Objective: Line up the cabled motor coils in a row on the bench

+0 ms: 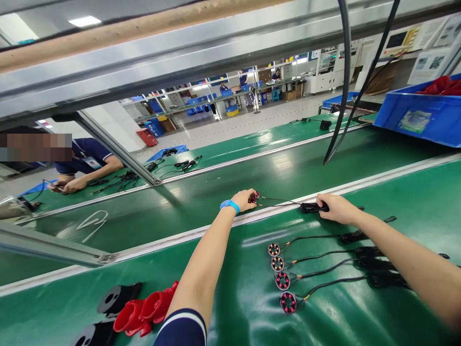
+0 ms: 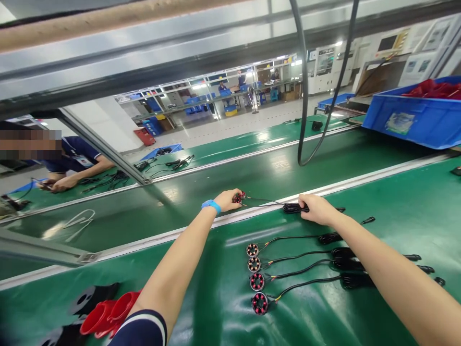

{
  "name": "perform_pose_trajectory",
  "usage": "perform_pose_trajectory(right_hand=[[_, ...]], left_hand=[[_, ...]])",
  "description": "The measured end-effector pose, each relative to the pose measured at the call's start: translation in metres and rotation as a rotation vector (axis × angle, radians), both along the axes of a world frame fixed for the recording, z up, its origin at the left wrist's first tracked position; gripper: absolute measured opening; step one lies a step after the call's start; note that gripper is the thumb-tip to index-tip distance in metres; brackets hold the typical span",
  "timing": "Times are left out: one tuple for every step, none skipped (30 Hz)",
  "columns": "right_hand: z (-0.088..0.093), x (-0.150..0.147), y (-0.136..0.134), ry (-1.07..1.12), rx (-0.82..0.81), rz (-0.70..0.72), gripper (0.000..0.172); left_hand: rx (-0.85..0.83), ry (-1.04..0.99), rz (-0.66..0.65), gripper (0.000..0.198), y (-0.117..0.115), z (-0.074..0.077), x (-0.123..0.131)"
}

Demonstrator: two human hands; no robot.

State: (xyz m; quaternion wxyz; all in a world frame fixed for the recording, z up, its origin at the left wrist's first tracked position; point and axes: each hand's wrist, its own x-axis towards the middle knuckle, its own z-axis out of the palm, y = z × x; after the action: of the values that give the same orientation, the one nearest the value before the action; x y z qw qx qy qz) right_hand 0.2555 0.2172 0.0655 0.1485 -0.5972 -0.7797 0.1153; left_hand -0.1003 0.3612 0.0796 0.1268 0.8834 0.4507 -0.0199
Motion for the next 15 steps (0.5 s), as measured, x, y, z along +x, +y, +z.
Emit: perform_pose_trajectory(right_hand=[[0.002, 0.007, -0.003, 0.010, -0.009, -0.013, 0.015], [0.004, 0.015, -0.007, 0.022, -0.016, -0.025, 0.016], [0.006, 0.022, -0.011, 0.035, -0.024, -0.039, 0.016], [0.009, 0.028, -0.015, 0.051, -0.031, -0.055, 0.017], [0.012, 0.035, -0.019, 0.067, -0.042, -0.067, 0.019], [0.016, 0.041, -0.023, 0.085, -0.051, -0.078, 0.019], [0.020, 0.047, -0.027, 0.100, -0.059, -0.084, 0.020], [0.024, 0.053, -0.031, 0.110, -0.069, -0.088, 0.020], [0.027, 0.059, -0.035, 0.112, -0.083, -0.087, 0.021], [0.029, 0.065, -0.038, 0.109, -0.105, -0.084, 0.021], [0.029, 0.071, -0.041, 0.101, -0.135, -0.082, 0.021], [0.028, 0.075, -0.044, 0.088, -0.168, -0.084, 0.021], [0.025, 0.079, -0.046, 0.076, -0.194, -0.085, 0.021], [0.021, 0.083, -0.049, 0.067, -0.198, -0.087, 0.023], [0.016, 0.085, -0.051, 0.061, -0.185, -0.088, 0.025]], left_hand=[[0.015, 0.012, -0.001, 0.048, -0.001, 0.000, 0.006], [0.029, 0.025, -0.004, 0.047, -0.002, 0.001, 0.012], [0.039, 0.038, -0.008, 0.046, -0.004, 0.003, 0.018], [0.048, 0.051, -0.016, 0.045, -0.007, 0.005, 0.024], [0.056, 0.062, -0.024, 0.044, -0.011, 0.009, 0.029], [0.065, 0.070, -0.033, 0.044, -0.017, 0.012, 0.034], [0.076, 0.074, -0.042, 0.044, -0.025, 0.016, 0.037], [0.089, 0.075, -0.052, 0.044, -0.034, 0.020, 0.040], [0.099, 0.072, -0.061, 0.044, -0.044, 0.023, 0.042], [0.106, 0.068, -0.070, 0.044, -0.056, 0.025, 0.044], [0.109, 0.064, -0.076, 0.044, -0.067, 0.026, 0.044], [0.104, 0.063, -0.079, 0.044, -0.079, 0.026, 0.044], [0.093, 0.063, -0.076, 0.043, -0.091, 0.024, 0.044], [0.077, 0.064, -0.068, 0.041, -0.101, 0.022, 0.043], [0.059, 0.064, -0.058, 0.039, -0.110, 0.020, 0.042]])
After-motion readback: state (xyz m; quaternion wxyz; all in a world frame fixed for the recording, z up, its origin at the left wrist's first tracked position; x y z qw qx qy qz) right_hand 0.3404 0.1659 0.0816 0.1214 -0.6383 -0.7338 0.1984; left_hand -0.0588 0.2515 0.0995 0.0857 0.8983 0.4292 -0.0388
